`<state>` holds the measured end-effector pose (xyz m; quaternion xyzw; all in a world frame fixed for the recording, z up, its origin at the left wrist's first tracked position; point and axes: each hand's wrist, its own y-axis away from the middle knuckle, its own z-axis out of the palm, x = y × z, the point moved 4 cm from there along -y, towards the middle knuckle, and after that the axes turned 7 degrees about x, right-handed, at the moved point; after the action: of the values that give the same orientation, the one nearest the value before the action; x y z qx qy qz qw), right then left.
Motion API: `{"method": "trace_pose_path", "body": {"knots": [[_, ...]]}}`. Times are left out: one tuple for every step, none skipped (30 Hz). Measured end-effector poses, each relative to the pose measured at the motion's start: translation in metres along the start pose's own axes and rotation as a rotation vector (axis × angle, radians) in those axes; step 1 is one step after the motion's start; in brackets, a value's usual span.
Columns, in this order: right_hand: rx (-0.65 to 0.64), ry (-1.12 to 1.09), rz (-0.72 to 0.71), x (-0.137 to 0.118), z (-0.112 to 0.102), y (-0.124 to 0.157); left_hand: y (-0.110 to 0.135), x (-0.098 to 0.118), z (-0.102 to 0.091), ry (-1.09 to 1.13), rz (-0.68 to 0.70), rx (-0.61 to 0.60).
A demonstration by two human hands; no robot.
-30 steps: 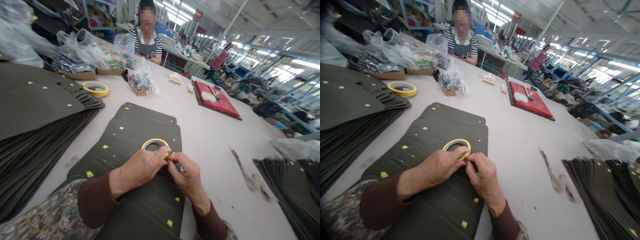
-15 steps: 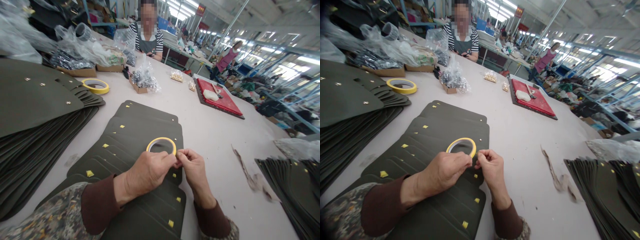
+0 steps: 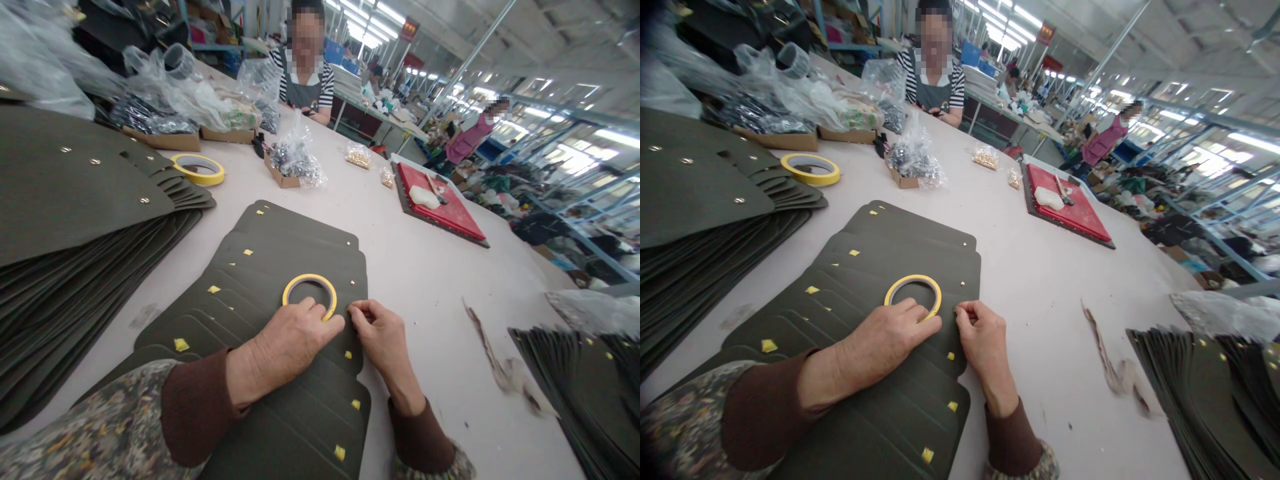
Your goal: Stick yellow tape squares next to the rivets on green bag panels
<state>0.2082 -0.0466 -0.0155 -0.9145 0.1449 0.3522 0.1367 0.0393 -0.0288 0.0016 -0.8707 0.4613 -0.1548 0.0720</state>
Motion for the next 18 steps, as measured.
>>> {"method": "trace_pose_path", "body": {"knots": [[0.013,0.036,-0.036,-0.002,0.0,0.0,0.0,0.0,0.0,-0.006,-0.001,0.002],[0.027,0.059,-0.051,-0.002,0.0,0.001,0.0,0.0,0.0,-0.011,-0.002,0.005],[0.046,0.072,-0.047,-0.001,-0.001,0.002,0.0,0.0,0.0,-0.015,-0.005,0.007],[0.071,0.069,-0.025,0.001,-0.002,0.004,0.001,0.0,0.0,-0.016,-0.009,0.008],[0.096,0.046,0.003,0.004,-0.004,0.007,0.001,0.0,0.0,-0.014,-0.013,0.006],[0.115,0.008,0.025,0.006,-0.005,0.01,0.002,-0.001,0.0,-0.01,-0.016,0.005],[0.124,-0.035,0.031,0.009,-0.005,0.013,0.002,-0.001,0.0,-0.004,-0.017,0.005],[0.12,-0.07,0.018,0.01,-0.005,0.016,0.002,-0.001,0.0,0.001,-0.018,0.008],[0.113,-0.087,-0.011,0.01,-0.004,0.018,0.002,-0.001,0.001,0.005,-0.019,0.013],[0.11,-0.077,-0.051,0.009,-0.003,0.019,0.002,-0.002,0.001,0.007,-0.02,0.019],[0.115,-0.042,-0.092,0.008,-0.002,0.019,0.001,-0.002,0.002,0.008,-0.021,0.028],[0.127,0.005,-0.127,0.006,-0.001,0.019,0.001,-0.003,0.002,0.009,-0.022,0.037],[0.141,0.049,-0.151,0.004,0.0,0.017,0.001,-0.003,0.002,0.013,-0.021,0.042],[0.153,0.085,-0.165,0.002,0.002,0.015,0.0,-0.005,0.003,0.019,-0.02,0.047],[0.156,0.112,-0.171,0.0,0.003,0.013,0.0,-0.007,0.002,0.027,-0.023,0.055],[0.151,0.13,-0.17,-0.003,0.005,0.01,-0.001,-0.009,0.001,0.035,-0.037,0.067],[0.142,0.143,-0.167,-0.005,0.006,0.008,-0.002,-0.013,-0.001,0.037,-0.066,0.082],[0.132,0.155,-0.165,-0.007,0.006,0.006,-0.003,-0.018,-0.003,0.029,-0.109,0.097]]}}
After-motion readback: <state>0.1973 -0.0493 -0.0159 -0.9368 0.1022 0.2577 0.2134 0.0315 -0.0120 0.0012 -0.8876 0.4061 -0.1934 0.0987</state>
